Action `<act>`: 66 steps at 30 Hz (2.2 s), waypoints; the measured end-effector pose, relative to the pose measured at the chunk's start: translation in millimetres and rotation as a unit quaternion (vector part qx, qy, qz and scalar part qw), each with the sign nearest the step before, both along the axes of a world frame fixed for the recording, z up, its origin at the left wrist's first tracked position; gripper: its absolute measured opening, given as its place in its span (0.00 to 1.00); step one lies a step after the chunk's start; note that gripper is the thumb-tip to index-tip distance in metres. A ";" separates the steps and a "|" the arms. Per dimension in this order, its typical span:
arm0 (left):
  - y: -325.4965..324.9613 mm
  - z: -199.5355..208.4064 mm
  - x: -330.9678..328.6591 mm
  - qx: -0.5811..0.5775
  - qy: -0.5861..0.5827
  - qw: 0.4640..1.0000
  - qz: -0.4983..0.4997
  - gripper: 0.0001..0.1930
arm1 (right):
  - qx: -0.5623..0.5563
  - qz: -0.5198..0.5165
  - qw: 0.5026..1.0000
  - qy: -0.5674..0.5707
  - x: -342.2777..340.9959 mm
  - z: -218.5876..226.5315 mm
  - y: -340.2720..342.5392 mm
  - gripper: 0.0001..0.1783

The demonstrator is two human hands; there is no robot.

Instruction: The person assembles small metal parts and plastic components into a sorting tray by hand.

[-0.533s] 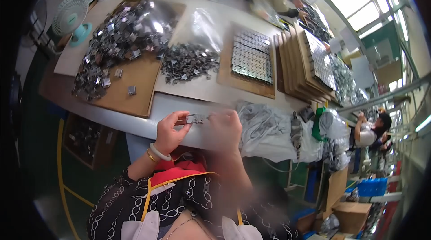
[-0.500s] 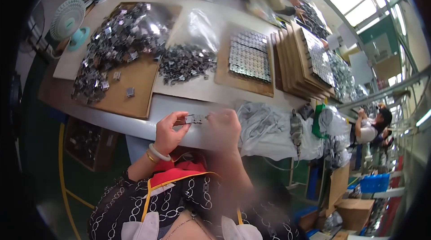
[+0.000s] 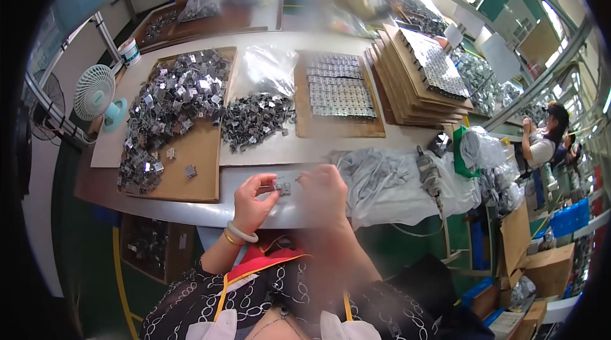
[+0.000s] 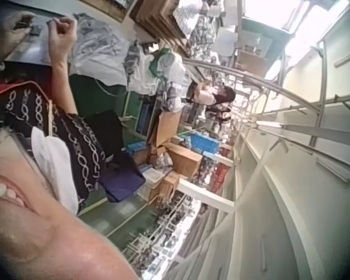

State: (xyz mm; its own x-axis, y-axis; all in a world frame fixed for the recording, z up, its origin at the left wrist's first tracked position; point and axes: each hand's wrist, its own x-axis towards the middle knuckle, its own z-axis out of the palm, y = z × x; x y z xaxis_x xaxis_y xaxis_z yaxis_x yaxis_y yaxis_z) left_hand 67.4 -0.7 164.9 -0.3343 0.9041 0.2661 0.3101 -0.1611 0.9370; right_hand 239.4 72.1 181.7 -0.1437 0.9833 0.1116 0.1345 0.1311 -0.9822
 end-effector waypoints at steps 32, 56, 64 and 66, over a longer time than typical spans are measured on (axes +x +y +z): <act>-2.8 3.0 25.2 0.105 0.085 0.990 0.035 0.17 | 0.195 -0.001 0.980 -0.024 -10.1 -12.4 -20.5 0.15; 25.2 11.1 34.7 0.179 0.196 0.963 0.053 0.16 | 0.198 0.033 0.974 -0.104 2.8 18.2 7.6 0.10; -7.8 -23.7 22.5 0.149 0.197 0.969 0.015 0.18 | 0.043 0.068 0.980 -0.182 0.9 8.4 -21.5 0.15; -10.5 -20.7 17.5 0.159 0.183 0.970 0.014 0.17 | 0.115 0.066 0.966 -0.221 1.9 4.7 -20.0 0.21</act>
